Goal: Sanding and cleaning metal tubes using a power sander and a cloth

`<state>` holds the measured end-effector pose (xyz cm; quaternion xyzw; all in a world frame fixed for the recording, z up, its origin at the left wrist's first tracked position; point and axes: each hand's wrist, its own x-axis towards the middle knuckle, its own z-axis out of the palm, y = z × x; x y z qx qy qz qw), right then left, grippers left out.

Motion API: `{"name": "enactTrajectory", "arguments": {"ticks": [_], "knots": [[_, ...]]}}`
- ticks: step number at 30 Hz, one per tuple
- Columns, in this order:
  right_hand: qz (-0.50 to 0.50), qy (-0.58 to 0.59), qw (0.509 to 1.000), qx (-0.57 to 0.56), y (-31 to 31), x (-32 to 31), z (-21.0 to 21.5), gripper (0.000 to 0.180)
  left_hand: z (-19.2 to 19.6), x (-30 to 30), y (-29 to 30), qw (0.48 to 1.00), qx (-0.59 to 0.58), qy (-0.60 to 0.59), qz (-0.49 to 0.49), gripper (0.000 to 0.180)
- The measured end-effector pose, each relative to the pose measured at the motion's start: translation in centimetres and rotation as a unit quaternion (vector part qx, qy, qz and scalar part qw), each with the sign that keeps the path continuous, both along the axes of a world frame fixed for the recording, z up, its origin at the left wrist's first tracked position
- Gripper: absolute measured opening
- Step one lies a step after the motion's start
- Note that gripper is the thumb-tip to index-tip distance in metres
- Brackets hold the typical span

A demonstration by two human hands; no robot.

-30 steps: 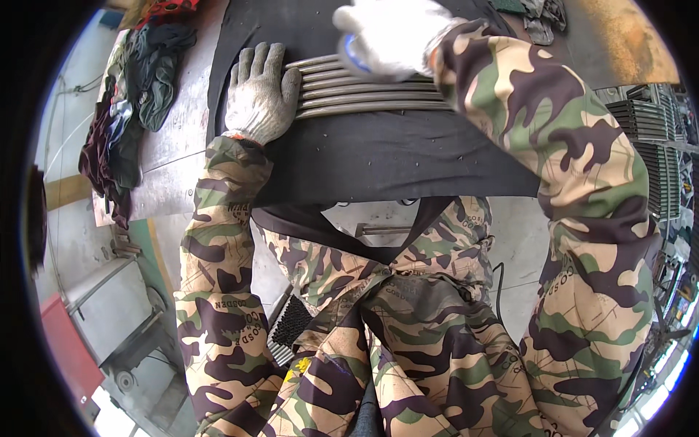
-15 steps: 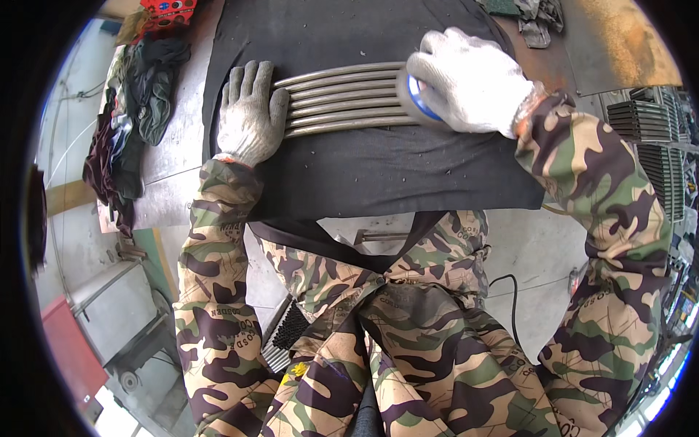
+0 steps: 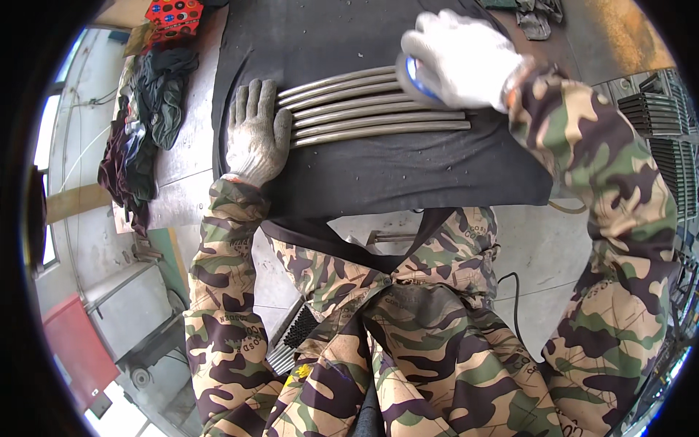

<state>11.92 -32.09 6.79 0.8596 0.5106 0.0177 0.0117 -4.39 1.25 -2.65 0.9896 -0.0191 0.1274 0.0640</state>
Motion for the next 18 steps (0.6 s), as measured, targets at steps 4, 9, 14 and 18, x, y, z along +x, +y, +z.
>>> {"name": "enactTrajectory", "arguments": {"ticks": [4, 9, 14, 18], "knots": [[0.024, 0.012, 1.0, 0.009, 0.2, -1.1, 0.4, 0.026, 0.3, -0.1, -0.3, 0.999, -0.02, -0.013, -0.021, 0.062], [-0.001, -0.006, 1.0, 0.004, 0.8, -0.8, 0.1, 0.025, -0.6, -0.1, 0.0, 0.999, 0.003, -0.028, -0.016, 0.06], [0.006, 0.0, 1.0, 0.01, 1.7, -1.4, 0.8, 0.026, 0.1, -0.1, -0.6, 0.999, -0.018, -0.04, -0.008, 0.053], [-0.002, -0.005, 1.0, 0.006, 2.9, -1.6, 0.7, 0.026, 0.5, 0.3, -0.3, 0.997, -0.037, -0.063, -0.02, 0.05]]}}
